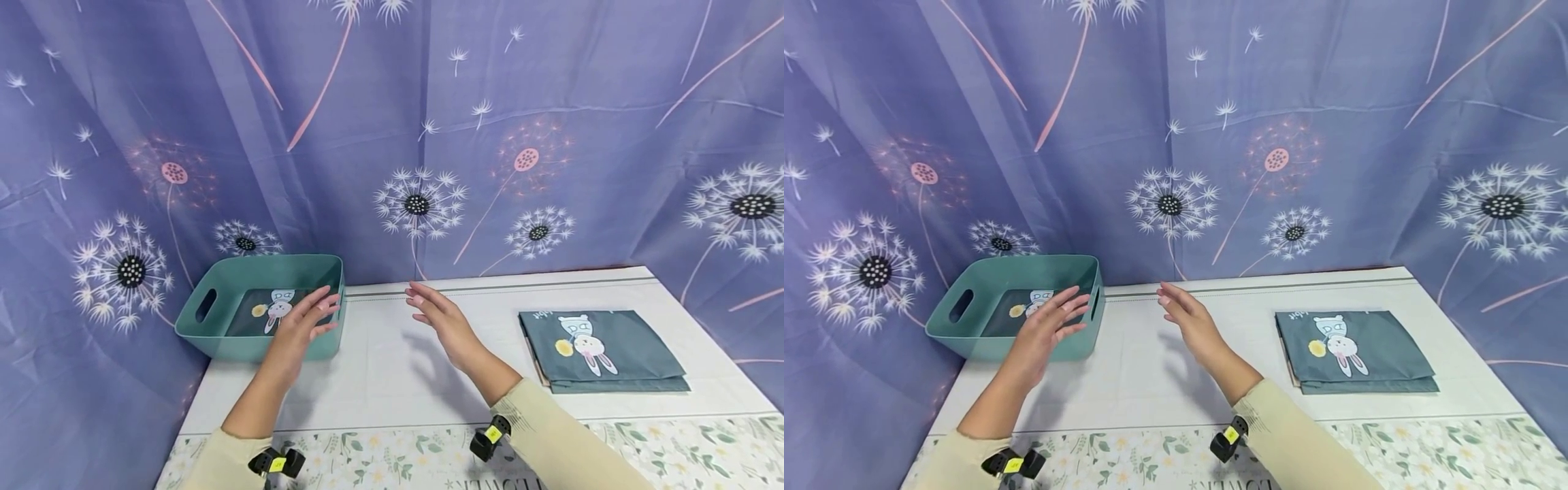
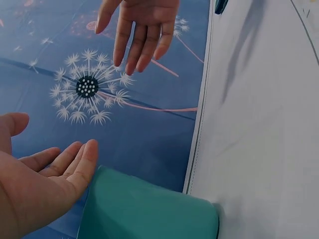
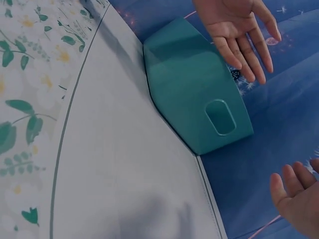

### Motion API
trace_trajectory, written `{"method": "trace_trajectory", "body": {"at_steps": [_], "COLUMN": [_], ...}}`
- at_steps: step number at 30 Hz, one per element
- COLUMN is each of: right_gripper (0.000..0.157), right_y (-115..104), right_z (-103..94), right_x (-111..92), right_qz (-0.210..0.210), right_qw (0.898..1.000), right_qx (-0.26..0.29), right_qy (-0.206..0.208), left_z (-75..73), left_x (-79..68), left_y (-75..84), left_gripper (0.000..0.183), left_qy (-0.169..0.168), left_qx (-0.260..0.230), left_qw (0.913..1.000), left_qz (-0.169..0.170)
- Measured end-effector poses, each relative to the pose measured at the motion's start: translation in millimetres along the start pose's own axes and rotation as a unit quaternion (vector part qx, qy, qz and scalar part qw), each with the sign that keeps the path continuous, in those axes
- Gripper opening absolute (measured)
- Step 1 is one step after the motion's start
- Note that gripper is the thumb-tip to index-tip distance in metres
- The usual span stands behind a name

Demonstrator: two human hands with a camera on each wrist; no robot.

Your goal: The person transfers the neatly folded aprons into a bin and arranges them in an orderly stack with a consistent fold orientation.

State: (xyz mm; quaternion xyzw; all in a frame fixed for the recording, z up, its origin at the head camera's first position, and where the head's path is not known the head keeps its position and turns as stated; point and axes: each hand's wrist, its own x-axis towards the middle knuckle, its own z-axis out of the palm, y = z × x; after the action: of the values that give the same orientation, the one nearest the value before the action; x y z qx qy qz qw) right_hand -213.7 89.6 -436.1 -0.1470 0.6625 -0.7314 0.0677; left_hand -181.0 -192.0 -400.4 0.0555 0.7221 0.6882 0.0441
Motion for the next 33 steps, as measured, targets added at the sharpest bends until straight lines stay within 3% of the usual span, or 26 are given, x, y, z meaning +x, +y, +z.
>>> {"method": "trace_trajectory", "body": {"at_steps": [22, 33], "right_gripper": [0.049, 0.051], "right_y": [4, 8], "right_z": [-19.3, -28.3], "right_x": [-10, -14], "right_qz": [0.012, 0.013], "right_qw": [0.999, 0.999], "right_qx": [0.012, 0.012], "right_qy": [0.037, 0.050], "left_z": [19.6, 31.1], "left_x": [-4.9, -5.7], "left_y": [-6.5, -10.0], "left_gripper": [0.051, 0.048], "left_qy": [-0.019, -0.022], "left_qx": [-0.022, -0.029], "left_qw": [0.9996, 0.9993], "left_qz": [0.007, -0.006]}}
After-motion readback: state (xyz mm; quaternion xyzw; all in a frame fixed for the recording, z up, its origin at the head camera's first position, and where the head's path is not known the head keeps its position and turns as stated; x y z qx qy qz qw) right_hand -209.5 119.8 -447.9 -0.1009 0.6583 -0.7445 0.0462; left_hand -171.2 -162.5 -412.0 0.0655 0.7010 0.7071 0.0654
